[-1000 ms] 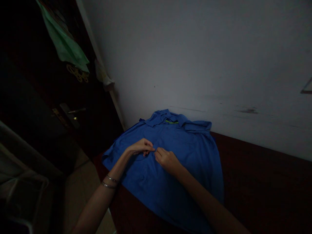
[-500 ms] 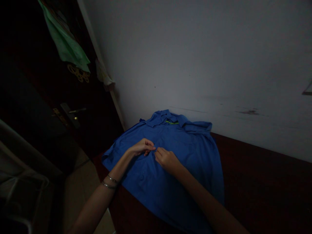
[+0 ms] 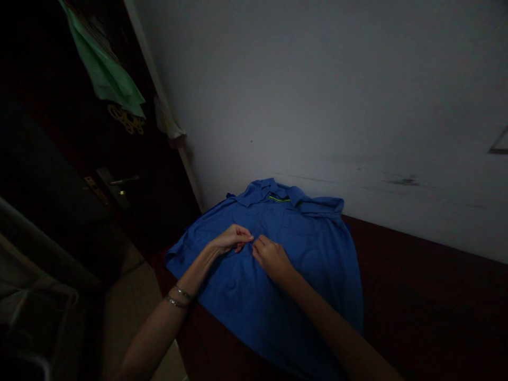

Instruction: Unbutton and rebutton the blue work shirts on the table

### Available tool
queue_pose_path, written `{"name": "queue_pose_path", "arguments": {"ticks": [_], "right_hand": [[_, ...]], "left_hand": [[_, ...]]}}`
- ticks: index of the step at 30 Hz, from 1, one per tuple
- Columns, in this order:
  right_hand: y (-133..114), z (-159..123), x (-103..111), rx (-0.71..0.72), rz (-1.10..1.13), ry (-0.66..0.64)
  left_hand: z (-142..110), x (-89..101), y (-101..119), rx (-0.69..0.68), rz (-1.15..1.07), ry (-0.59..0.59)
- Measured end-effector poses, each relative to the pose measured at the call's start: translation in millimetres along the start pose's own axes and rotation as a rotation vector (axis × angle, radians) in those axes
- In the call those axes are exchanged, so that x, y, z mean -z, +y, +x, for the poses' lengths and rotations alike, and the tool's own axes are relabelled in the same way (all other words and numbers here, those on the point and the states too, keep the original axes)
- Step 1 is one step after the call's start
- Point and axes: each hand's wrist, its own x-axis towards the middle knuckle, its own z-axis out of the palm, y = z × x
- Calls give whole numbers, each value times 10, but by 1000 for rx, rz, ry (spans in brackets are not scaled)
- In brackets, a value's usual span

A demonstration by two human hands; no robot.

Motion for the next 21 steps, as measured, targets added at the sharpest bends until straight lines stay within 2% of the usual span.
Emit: {"name": "queue_pose_path", "arguments": {"ticks": [8,11,14,18,21], "right_hand": [[32,-22,-77,-129,223,78],[63,-6,-87,-134,268,65],[87,4,-81,-133,268,15],[94,-10,-44,-160,204,-14],[91,-19,25,-94,128,-55]], "left_hand": [[-66,28,88,-34,94,-22],[-81,50,95,-8,74,-24],[-77,71,82,24,82,-51],[-60,123,52,-1,107,-74],[-39,169,18,-14,156,-75]]}}
